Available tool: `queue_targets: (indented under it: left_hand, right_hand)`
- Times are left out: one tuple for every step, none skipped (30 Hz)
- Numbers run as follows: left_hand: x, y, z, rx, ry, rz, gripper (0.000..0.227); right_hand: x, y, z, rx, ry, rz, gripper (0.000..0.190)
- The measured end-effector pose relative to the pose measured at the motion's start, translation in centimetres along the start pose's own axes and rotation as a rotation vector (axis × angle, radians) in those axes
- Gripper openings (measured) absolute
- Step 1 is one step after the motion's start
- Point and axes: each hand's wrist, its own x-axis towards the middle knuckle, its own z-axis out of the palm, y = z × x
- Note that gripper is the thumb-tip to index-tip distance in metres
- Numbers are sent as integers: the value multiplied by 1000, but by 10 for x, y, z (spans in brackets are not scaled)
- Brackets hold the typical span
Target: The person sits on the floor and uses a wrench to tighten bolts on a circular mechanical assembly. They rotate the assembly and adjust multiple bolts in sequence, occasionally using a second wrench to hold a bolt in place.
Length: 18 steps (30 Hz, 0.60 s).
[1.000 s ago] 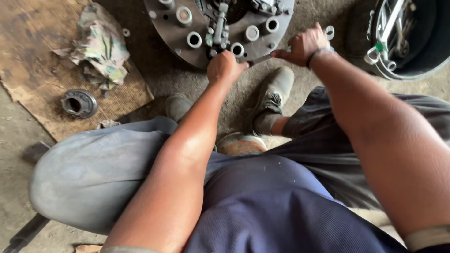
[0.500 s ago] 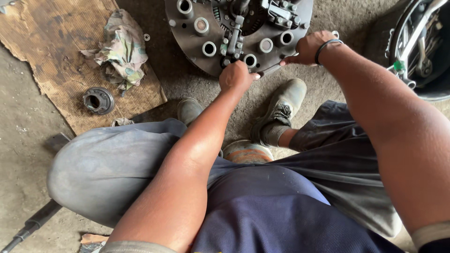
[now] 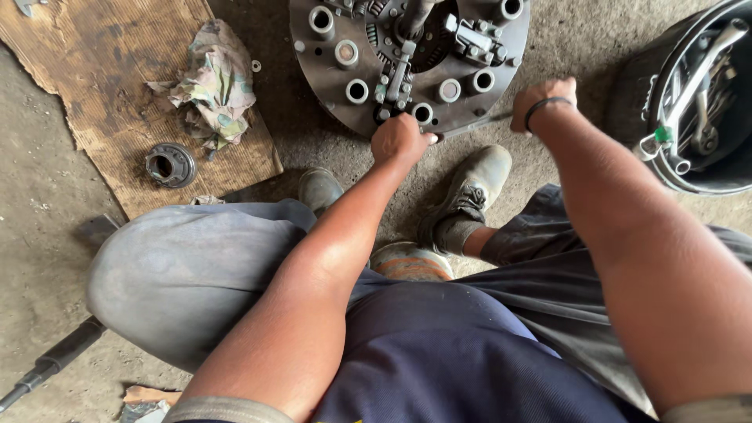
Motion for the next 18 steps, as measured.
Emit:
queue_targets:
  left_hand:
    - [1,0,2,3,4,-3,37]
    - [1,0,3,6,8,-6,38]
    - [3,0,2,-1,-8,-17,40]
    - [5,0,1,-8,-24,-28,41]
    - [4,0,2,-10,-47,-34,43]
    - [2,-4,1,-5,-24,6,44]
    - [1,-7,-2,-9,5,44,44]
    - [1,-7,-6,-14,33,83,45]
    - [-1,-8,-6,-15,8,72,46]
    - [-3,-8,-7,-16,-18,62,47]
    - [-1,-8,-11,-17,-36,49,48]
    - [0,-7,-14,-13,-57,61,53]
    - [1,-10,-16,-4,-81,68,58]
    - [1,-13,-16,4,-104,75,64]
    - [2,-13,-16,5,-91,89,62]
    - [3,-12,-15,6,-78,102,61]
    - [5,-10,-14,6,-63,122,59]
    - [6,-9,-13,-9,-65,136,55]
  right_hand:
    - [3,-1,10,45,-108,21,32]
    - [4,-3,24,90,-217,41,33]
    - [2,-5,42,148,-288,12,44]
    - [1,-14,62,278,-547,-149,53]
    - [1,-22,84,381,-607,-167,52]
    - [-6,-36,112,484,-665,-186,52]
    - [-7,-43,129,580,-716,-204,53]
    - [-3,-47,139,606,-645,-141,53]
    - [-4,-51,149,627,-580,-82,52]
    - [-9,-49,156,648,-515,-24,52]
    - [-8,-46,152,503,-384,-99,55]
    - [-9,-38,142,359,-254,-174,58]
    - [-15,-26,131,359,-230,-108,55]
    - [-21,-13,117,360,-204,-42,52]
    - [-27,-5,99,278,-163,-23,49]
    - [-34,3,79,196,-122,-5,45]
    - [-38,9,57,199,-129,26,40]
    - [-42,10,34,202,-135,57,35]
